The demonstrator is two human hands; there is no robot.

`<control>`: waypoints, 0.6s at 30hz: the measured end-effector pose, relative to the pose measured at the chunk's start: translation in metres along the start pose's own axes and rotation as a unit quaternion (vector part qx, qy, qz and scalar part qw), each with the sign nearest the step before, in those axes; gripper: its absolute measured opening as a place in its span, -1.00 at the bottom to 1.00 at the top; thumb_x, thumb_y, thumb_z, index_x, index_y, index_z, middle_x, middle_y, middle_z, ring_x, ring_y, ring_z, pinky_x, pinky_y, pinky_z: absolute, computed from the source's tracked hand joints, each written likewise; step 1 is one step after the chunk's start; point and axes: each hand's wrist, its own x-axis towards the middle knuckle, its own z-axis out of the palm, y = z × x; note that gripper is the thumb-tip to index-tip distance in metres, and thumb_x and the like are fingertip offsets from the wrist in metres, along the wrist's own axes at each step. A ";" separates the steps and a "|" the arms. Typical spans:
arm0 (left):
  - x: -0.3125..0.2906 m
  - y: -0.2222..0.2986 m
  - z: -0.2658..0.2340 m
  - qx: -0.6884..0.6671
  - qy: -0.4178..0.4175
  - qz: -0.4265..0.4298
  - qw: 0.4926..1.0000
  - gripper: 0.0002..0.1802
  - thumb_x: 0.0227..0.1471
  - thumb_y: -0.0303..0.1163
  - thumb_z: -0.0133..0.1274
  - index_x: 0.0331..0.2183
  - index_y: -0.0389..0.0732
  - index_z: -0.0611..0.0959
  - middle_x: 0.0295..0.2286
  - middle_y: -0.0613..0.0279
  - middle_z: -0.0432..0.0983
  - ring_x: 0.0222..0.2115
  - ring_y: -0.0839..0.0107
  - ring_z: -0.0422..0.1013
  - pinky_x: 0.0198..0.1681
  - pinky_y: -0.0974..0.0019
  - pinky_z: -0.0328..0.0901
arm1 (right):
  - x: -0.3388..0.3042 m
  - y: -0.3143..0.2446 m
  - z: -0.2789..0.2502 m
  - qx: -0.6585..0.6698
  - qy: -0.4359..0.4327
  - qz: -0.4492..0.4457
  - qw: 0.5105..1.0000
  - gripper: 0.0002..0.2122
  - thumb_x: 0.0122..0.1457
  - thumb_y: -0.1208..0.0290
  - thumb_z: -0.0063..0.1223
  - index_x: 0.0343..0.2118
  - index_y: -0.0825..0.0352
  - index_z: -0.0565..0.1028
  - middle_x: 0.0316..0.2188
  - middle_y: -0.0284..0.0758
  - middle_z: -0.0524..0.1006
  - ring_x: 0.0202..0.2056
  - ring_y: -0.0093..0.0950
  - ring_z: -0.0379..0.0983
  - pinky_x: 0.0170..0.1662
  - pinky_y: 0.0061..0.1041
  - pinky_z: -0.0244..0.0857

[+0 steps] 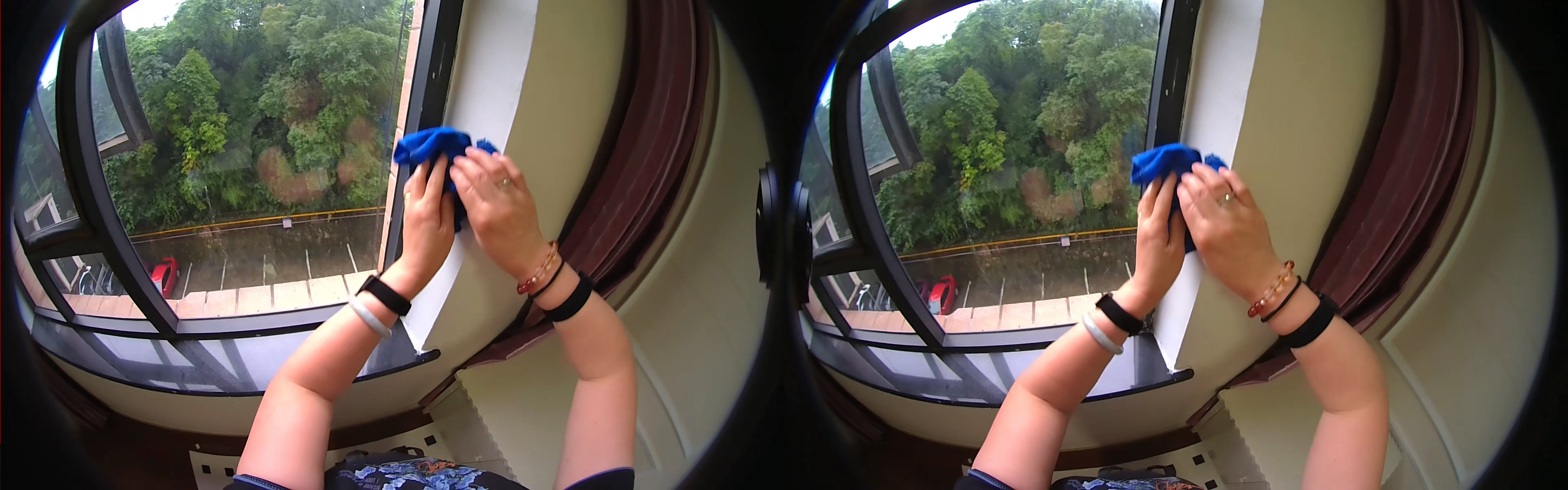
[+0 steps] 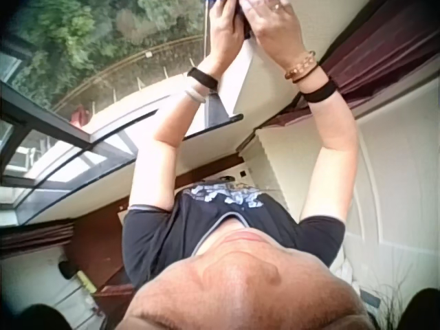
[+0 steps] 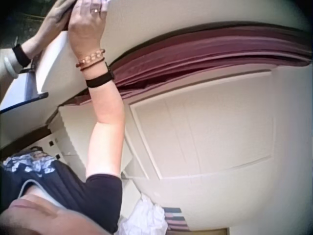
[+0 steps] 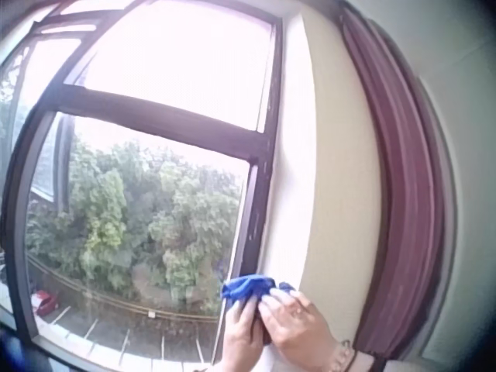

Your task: Cleaning the window frame and glass with a blue cloth.

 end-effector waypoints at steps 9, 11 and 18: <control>-0.058 -0.022 0.000 0.001 -0.055 -0.055 0.997 -0.49 0.06 -0.59 -0.07 0.09 -0.32 0.34 0.03 -0.14 0.26 0.08 -0.08 0.17 0.17 0.07 0.05 | -0.042 -0.029 0.019 0.020 -0.016 -0.025 0.999 -0.72 0.04 0.42 -0.06 -0.19 0.40 0.52 -0.11 -0.29 0.48 0.10 -0.41 0.27 0.20 -0.32 0.04; -0.081 -0.024 -0.004 -0.011 -0.068 -0.096 0.993 -0.52 0.08 -0.53 -0.04 0.07 -0.30 0.37 0.00 -0.13 0.30 0.05 -0.07 0.20 0.14 0.08 0.09 | -0.057 -0.044 0.024 0.061 -0.044 -0.024 0.997 -0.70 0.04 0.44 -0.08 -0.17 0.43 0.51 -0.10 -0.27 0.47 0.09 -0.38 0.29 0.20 -0.29 0.04; -0.164 -0.038 -0.016 -0.041 -0.095 -0.187 0.977 -0.60 0.06 -0.47 -0.02 -0.02 -0.24 0.44 -0.12 -0.15 0.39 -0.08 -0.11 0.32 -0.01 0.08 0.24 | -0.113 -0.098 0.054 0.090 -0.096 -0.037 0.991 -0.71 0.03 0.41 -0.07 -0.19 0.40 0.52 -0.10 -0.28 0.47 0.08 -0.40 0.28 0.20 -0.33 0.02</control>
